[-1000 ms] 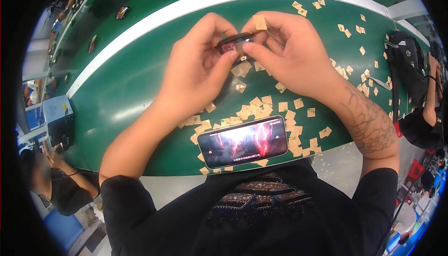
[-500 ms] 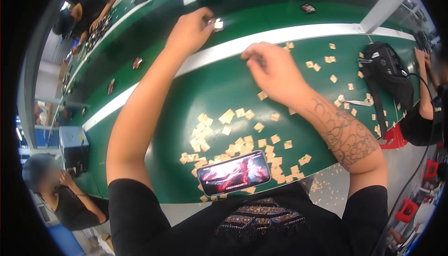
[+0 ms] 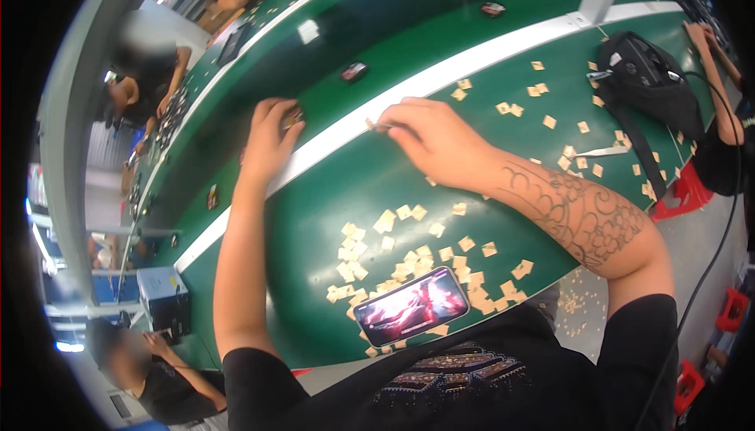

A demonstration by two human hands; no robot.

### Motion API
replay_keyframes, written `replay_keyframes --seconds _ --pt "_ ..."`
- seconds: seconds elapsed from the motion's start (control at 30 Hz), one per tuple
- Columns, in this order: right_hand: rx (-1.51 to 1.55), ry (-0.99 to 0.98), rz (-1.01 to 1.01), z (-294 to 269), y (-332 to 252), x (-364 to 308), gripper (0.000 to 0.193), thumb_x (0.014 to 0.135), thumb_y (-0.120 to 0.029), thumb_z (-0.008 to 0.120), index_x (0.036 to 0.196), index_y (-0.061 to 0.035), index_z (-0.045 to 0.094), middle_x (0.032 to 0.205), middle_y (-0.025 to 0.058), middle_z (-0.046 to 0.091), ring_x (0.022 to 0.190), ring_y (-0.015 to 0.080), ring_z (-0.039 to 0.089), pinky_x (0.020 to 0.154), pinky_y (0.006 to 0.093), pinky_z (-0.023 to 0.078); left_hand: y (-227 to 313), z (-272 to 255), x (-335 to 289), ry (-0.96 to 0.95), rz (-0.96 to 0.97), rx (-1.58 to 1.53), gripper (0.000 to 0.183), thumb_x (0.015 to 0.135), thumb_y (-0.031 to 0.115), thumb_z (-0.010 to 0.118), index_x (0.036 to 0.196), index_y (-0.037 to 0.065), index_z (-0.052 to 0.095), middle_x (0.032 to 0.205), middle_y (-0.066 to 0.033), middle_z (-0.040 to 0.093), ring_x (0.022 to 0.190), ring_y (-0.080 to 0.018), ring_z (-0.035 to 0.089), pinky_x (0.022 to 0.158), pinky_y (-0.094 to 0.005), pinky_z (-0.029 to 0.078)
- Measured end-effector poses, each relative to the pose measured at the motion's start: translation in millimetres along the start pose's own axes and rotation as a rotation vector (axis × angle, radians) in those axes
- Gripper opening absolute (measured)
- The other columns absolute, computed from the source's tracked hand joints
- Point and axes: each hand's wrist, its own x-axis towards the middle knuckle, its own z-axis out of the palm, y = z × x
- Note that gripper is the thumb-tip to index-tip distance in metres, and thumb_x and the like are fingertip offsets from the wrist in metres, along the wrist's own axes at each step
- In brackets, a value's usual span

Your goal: Assembling small electronic components at a manufacturing workstation.

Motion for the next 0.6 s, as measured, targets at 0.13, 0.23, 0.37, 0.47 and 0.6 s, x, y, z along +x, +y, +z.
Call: replay_keyframes --seconds 0.13,0.23,0.37,0.47,0.6 --pt "0.027 0.019 0.056 5 -6 -2 0.018 0.103 0.000 0.058 0.117 0.0000 0.070 0.109 0.0179 0.072 0.100 0.0340 0.071 0.090 0.0414 0.056 21 7 8 0.001 -0.059 -0.087 0.043 0.095 0.012 0.076 0.136 0.005 0.066 0.123 -0.0168 0.065 0.119 -0.0358 0.065 0.107 -0.0433 0.051" --pt "0.064 0.000 0.057 -1 -13 -1 0.012 0.104 -0.001 0.060 0.112 0.0002 0.068 0.095 0.0110 0.070 0.081 0.0195 0.066 0.077 0.0340 0.054 47 5 1 0.020 -0.147 -0.266 0.042 0.094 0.009 0.075 0.135 0.007 0.068 0.118 -0.0153 0.067 0.111 -0.0328 0.067 0.101 -0.0411 0.053" --pt "0.010 -0.096 0.159 -7 -12 2 0.009 0.105 -0.008 0.066 0.105 0.0008 0.067 0.080 0.0060 0.064 0.067 0.0112 0.054 0.064 0.0301 0.047 102 9 -22 -0.083 0.104 -0.311 0.043 0.084 0.004 0.081 0.127 0.008 0.073 0.111 -0.0106 0.064 0.108 -0.0284 0.064 0.097 -0.0382 0.052" --pt "-0.073 -0.165 0.197 -11 -15 5 0.010 0.106 -0.009 0.065 0.104 0.0008 0.067 0.082 0.0071 0.064 0.069 0.0143 0.056 0.065 0.0321 0.048 133 3 -48 -0.230 0.035 -0.328 0.051 0.080 0.008 0.087 0.128 0.009 0.074 0.119 -0.0107 0.055 0.115 -0.0281 0.057 0.103 -0.0393 0.051" --pt "-0.096 -0.088 0.033 -10 -9 2 0.009 0.104 -0.006 0.064 0.107 -0.0006 0.070 0.094 0.0096 0.061 0.082 0.0212 0.061 0.071 0.0343 0.049 140 -12 -57 -0.302 -0.040 -0.380 0.070 0.076 0.015 0.094 0.141 0.009 0.068 0.122 -0.0103 0.049 0.113 -0.0259 0.056 0.105 -0.0393 0.050"
